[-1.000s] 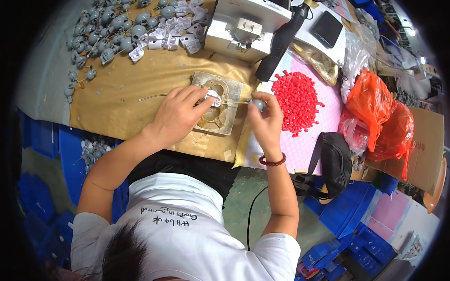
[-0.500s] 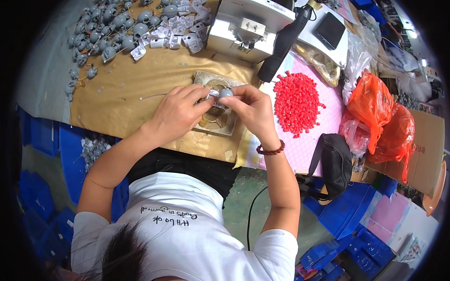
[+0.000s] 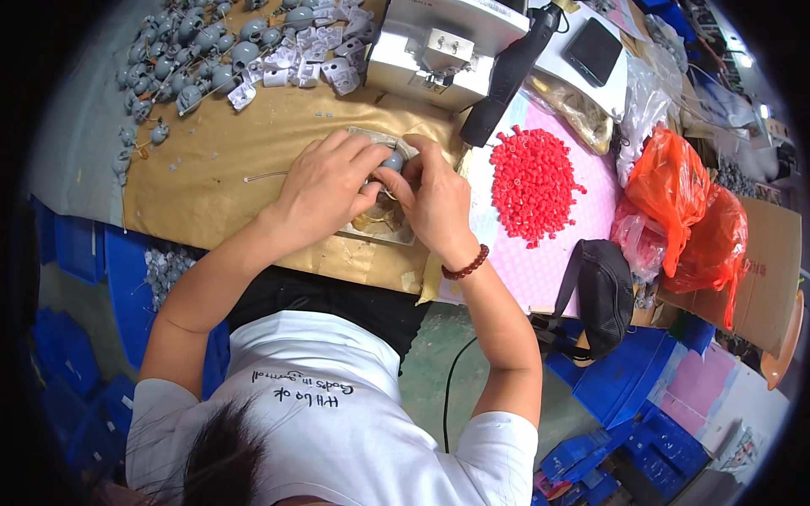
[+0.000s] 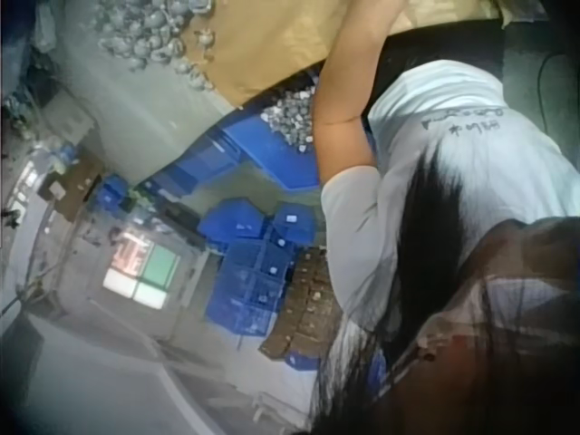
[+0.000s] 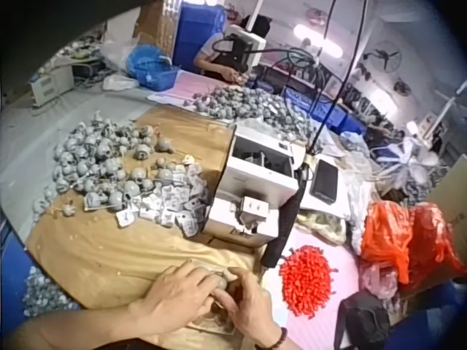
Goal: Assembling small grey components by inserting red pieces and using an electric screwdriver.
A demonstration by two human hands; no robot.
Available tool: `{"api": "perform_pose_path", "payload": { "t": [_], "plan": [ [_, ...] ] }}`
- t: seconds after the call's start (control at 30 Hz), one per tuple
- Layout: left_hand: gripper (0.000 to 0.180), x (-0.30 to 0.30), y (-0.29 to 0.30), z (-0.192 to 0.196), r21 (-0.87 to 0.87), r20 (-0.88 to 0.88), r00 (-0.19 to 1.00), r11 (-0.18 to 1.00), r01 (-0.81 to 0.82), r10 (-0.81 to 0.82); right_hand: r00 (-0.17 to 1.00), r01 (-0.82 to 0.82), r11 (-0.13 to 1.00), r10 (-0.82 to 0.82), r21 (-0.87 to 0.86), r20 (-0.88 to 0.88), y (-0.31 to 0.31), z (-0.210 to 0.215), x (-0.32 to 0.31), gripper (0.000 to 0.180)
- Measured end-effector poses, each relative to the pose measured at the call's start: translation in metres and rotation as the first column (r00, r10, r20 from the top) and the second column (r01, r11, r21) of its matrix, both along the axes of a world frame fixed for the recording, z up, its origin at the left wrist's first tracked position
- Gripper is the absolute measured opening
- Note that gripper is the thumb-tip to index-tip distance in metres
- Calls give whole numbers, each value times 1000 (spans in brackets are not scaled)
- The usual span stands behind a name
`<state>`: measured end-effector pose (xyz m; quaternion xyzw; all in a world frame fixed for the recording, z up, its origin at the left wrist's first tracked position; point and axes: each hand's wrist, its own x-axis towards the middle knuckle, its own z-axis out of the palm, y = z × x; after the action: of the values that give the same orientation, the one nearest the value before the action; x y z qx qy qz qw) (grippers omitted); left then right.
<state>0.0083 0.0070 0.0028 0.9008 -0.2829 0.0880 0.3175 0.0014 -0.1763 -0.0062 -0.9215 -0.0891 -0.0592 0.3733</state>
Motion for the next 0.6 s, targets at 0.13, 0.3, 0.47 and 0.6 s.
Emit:
{"api": "perform_pose_path", "payload": {
  "t": [0.13,0.3,0.47,0.6],
  "plan": [
    [27,0,-5,6,78,-17,1000,997,1,0,897,117,975,-186,190,401,-45,-7,47,37],
    [26,-1,-8,5,94,6,1000,995,-24,24,975,224,879,-201,420,-100,-77,13,125,39],
    [27,1,-9,0,59,6,1000,998,-29,28,925,195,785,-347,588,157,-69,7,124,32],
    [28,2,-6,0,34,-16,1000,999,-25,25,783,-97,662,-410,743,468,-28,80,98,46]
  ]
}}
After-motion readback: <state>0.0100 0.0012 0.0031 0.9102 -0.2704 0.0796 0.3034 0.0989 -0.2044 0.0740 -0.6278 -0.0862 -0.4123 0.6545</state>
